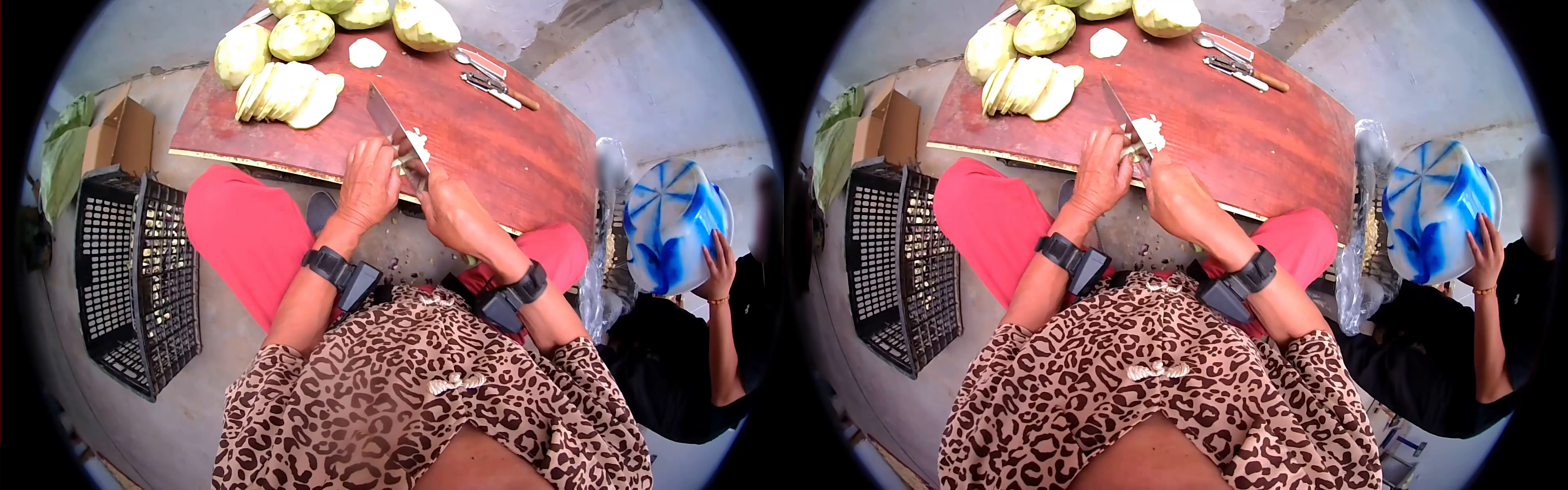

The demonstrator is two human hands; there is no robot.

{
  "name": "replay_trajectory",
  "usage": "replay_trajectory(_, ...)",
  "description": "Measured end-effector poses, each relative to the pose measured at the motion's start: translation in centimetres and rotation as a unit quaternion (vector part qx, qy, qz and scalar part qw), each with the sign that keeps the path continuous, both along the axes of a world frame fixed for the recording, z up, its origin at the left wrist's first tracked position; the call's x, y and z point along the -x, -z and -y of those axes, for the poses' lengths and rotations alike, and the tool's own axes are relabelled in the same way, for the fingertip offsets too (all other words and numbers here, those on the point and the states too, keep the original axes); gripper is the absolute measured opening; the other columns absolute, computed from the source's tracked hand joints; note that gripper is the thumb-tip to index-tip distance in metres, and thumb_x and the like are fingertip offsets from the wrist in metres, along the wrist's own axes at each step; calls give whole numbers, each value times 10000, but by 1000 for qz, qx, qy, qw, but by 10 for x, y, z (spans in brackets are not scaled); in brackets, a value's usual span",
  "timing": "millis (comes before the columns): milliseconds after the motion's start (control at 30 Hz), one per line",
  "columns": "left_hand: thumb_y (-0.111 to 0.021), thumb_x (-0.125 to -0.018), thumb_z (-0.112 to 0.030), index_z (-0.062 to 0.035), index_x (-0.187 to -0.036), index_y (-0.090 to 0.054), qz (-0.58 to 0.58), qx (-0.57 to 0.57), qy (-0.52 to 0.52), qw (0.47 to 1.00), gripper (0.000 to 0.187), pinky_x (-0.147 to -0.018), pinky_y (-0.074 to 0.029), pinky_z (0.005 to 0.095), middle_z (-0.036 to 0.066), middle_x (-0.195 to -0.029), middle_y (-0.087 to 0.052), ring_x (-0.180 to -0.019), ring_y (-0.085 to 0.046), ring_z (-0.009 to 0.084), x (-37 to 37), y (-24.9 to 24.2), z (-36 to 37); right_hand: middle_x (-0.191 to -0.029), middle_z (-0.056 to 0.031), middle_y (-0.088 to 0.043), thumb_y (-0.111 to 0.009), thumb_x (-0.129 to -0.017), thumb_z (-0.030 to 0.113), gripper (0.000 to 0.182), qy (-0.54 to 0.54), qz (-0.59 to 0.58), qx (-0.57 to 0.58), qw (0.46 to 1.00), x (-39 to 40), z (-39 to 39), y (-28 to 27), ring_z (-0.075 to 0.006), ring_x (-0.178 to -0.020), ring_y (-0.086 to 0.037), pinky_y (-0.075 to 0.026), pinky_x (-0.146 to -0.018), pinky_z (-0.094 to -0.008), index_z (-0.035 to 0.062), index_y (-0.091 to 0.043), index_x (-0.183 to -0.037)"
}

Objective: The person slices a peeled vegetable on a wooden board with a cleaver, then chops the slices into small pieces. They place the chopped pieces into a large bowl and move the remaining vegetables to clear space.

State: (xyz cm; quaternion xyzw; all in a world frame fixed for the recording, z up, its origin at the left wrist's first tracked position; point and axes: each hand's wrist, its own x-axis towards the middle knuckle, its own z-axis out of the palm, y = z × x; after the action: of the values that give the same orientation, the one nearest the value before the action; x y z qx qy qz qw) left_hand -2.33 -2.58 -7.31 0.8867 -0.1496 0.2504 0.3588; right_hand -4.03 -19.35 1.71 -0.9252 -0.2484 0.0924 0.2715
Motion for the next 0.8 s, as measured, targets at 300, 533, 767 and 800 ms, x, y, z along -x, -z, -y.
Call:
replay_trajectory(300,-657,-748,-47,-11,-1098,-538,30,10,-12,999,371,-953,-395,458,178,-1151,-518,-1066,-490,373,6,-6,0,-689,-326,-600,-559,-920,81,214,31,14,-20,999,-7,2,18,-512,-678,-611,-466,-587,-562,-83,-438,-985)
replay_trajectory(533,-654,-741,-40,-13,-1101,-532,-14,8,-36,999,381,-956,-387,467,181,-1181,-509,-1093,-476,378,7,0,0,-685,-332,-593,-560,-917,75,191,33,-8,-5,999,9,1,-11,-522,-698,-611,-467,-595,-564,-77,-446,-940)
replay_trajectory(767,-621,-747,4,-2,-1079,-530,-35,9,-20,999,345,-920,-403,468,179,-1083,-524,-1037,-486,381,6,2,-3,-704,-339,-600,-550,-913,69,175,13,-38,17,999,12,0,-18,-521,-730,-621,-482,-610,-560,-83,-465,-919)
replay_trajectory(800,-619,-746,9,-2,-1078,-530,-34,8,-19,999,344,-915,-405,468,178,-1072,-526,-1032,-488,380,7,1,-3,-708,-338,-603,-546,-911,65,172,13,-38,18,999,12,-1,-18,-520,-730,-623,-483,-612,-560,-87,-467,-921)
